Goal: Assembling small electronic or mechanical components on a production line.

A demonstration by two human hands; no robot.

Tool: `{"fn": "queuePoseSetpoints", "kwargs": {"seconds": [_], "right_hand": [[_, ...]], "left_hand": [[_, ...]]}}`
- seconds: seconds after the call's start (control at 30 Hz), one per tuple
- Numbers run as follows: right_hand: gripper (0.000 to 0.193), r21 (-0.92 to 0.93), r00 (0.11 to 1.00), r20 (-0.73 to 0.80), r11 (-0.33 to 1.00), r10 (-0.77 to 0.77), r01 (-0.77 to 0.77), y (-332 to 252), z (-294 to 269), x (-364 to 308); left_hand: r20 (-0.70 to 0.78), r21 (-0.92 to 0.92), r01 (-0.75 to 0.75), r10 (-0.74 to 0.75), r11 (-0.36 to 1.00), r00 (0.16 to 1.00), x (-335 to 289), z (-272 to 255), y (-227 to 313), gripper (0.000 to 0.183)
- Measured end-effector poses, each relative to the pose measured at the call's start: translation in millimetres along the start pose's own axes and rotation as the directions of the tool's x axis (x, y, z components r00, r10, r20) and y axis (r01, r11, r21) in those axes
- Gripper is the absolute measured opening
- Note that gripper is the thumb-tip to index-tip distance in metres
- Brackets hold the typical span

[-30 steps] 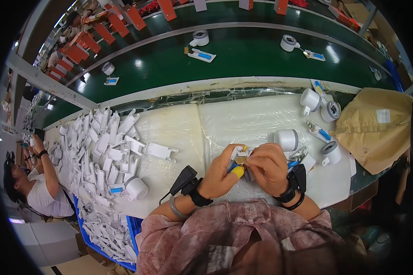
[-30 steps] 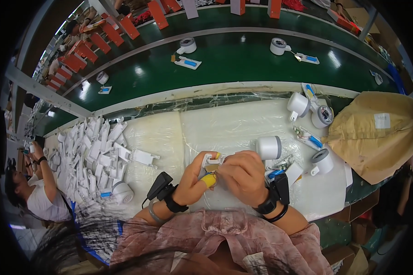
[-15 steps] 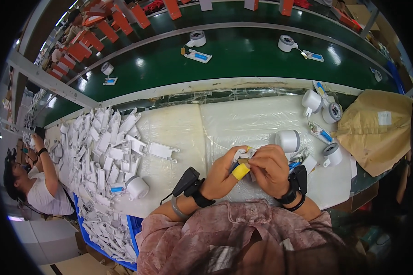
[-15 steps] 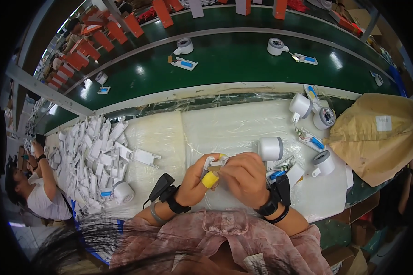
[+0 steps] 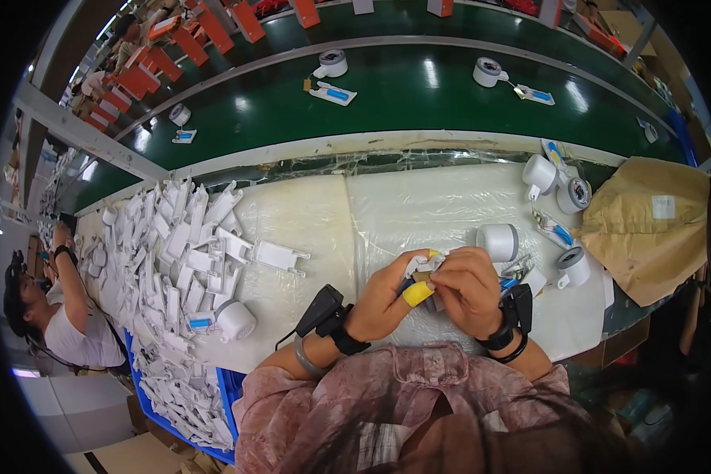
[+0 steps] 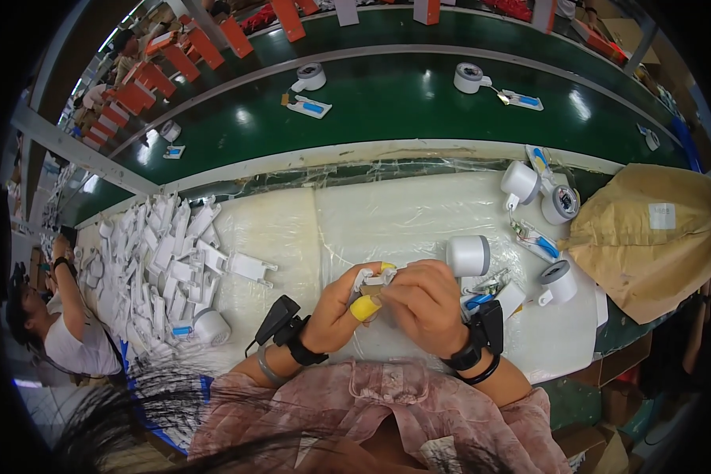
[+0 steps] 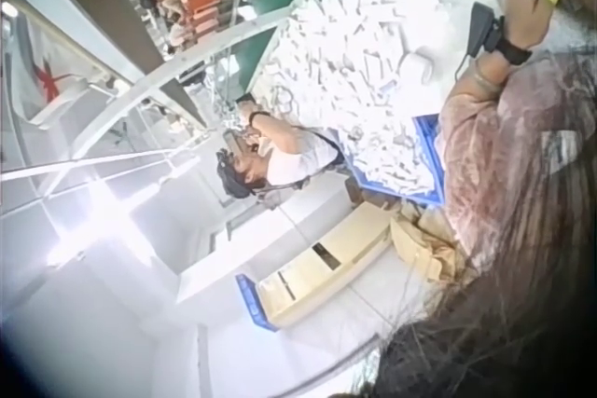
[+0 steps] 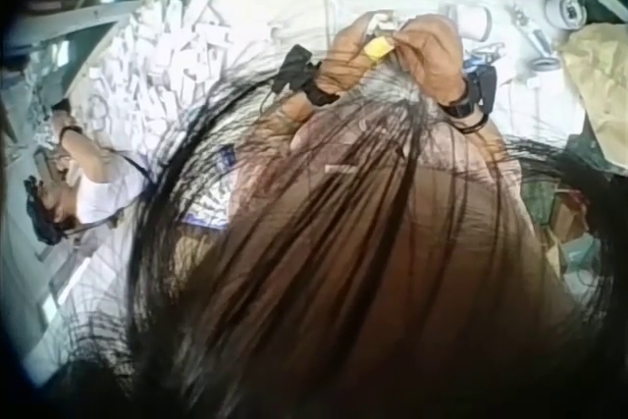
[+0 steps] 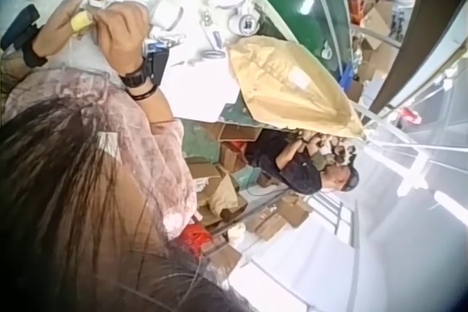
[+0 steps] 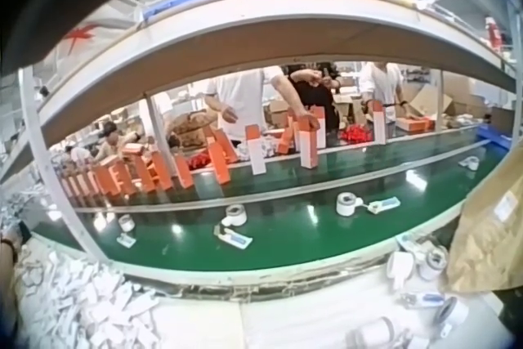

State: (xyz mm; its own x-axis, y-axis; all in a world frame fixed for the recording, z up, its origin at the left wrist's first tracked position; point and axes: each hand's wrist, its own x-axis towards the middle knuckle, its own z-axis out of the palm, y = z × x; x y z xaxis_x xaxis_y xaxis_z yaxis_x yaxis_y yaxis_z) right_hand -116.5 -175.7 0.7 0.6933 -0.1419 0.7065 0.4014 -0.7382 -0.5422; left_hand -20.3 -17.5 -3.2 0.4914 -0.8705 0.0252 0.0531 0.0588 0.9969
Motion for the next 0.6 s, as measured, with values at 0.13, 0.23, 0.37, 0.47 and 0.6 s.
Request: {"fn": "queuePoseSetpoints", "kwargs": {"seconds": [0.13,0.23,0.37,0.47,0.6], "right_hand": [[0.031,-0.009,1.000,0.005,1.000,-0.002,0.002,0,1,-2],[0.030,-0.001,1.000,0.004,1.000,0.008,-0.008,2,-1,-2],[0.029,0.063,0.999,0.044,0.998,0.005,-0.007,7,-2,2],[0.028,0.058,0.999,0.046,0.998,-0.010,0.007,7,-4,2],[0.029,0.020,0.998,0.055,0.999,-0.028,0.027,5,-5,4]], "left_hand": [[0.001,0.057,0.001,-0.001,0.998,1.000,0,-1,2,0.043],[0.001,0.053,0.034,-0.034,0.998,0.999,2,-1,8,0.042],[0.006,0.023,0.066,-0.066,0.998,0.998,1,-3,5,0.042],[0.012,0.035,0.068,-0.069,0.997,0.998,1,-2,5,0.044],[0.018,0.061,0.005,-0.006,0.998,1.000,2,-3,-1,0.043]]}}
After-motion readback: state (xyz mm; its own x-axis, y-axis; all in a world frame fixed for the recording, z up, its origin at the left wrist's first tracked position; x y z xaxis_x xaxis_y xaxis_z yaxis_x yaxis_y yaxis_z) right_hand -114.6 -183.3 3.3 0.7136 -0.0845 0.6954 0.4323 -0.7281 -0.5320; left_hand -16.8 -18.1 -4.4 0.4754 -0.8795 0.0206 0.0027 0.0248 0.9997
